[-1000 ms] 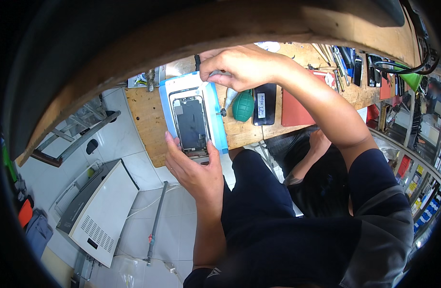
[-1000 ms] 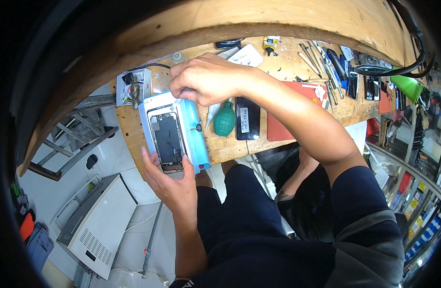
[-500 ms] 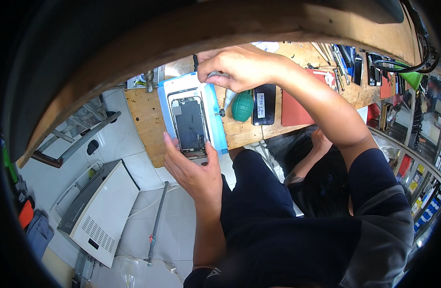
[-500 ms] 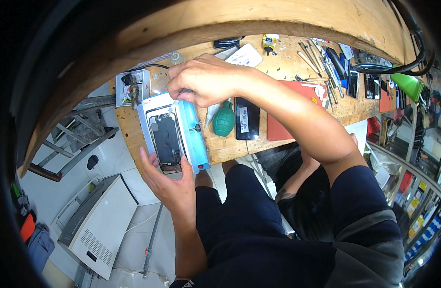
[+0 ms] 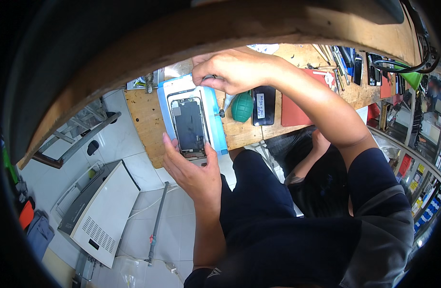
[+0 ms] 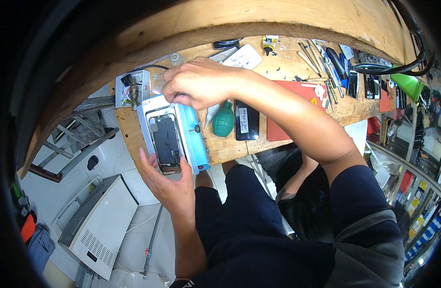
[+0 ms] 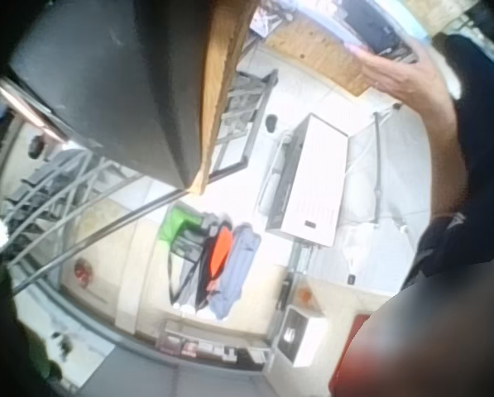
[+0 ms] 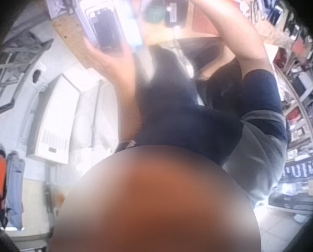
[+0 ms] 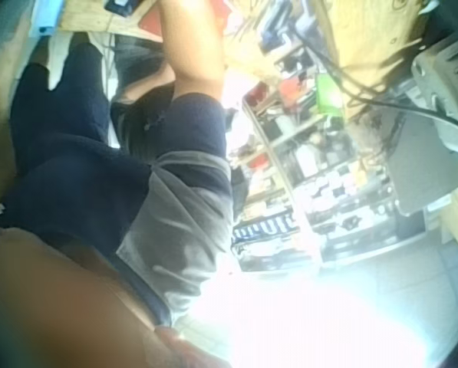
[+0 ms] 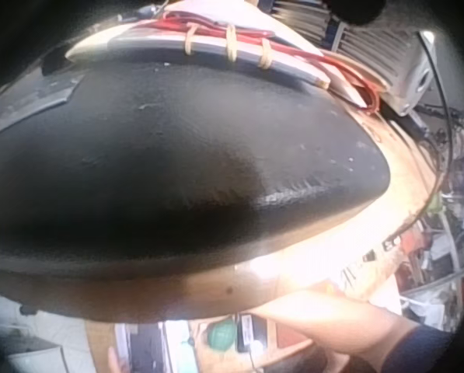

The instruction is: The person cleans the edges of a smartphone frame with a small brush, applies adhesive from a bottle, and places a black rectangular component into the frame. The person then presses the component into place and continues to adjust it.

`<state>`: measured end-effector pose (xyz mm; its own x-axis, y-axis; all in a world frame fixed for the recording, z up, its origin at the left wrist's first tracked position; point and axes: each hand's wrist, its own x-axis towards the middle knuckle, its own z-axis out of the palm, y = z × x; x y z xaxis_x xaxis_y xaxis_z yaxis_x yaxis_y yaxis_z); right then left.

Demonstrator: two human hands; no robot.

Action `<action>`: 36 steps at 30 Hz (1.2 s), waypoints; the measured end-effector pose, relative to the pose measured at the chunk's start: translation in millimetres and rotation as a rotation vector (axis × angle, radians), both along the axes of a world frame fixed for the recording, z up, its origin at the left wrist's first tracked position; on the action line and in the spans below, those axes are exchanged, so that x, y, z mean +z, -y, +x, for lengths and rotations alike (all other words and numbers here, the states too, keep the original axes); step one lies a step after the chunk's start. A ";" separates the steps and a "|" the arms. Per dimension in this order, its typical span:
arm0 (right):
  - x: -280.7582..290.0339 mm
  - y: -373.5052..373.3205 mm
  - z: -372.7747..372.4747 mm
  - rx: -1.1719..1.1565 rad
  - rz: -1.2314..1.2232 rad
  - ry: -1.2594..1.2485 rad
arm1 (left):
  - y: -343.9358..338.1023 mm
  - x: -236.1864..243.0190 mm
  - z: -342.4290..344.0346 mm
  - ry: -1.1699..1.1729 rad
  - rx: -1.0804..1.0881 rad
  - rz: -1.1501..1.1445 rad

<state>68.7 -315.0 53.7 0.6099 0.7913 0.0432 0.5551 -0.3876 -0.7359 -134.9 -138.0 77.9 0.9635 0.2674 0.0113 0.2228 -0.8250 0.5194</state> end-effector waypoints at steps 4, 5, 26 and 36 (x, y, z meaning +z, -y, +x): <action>-2.3 -2.6 -0.1 0.015 0.027 0.043 | -0.3 0.2 0.3 -0.004 -0.001 0.004; -2.6 -3.0 -0.5 0.009 0.031 0.049 | -0.3 0.2 0.3 -0.004 -0.001 0.005; -2.6 -10.2 -2.4 -0.003 0.047 0.059 | 2.2 0.4 0.8 -0.003 0.012 0.008; 4.1 -9.0 -9.0 -0.017 0.008 0.137 | 3.8 0.3 0.0 -0.004 0.007 0.074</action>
<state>59.8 -306.0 57.8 0.6114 0.7800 0.1335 0.6439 -0.3923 -0.6568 -134.9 -141.8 78.2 0.9618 0.2724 0.0274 0.2305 -0.8595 0.4562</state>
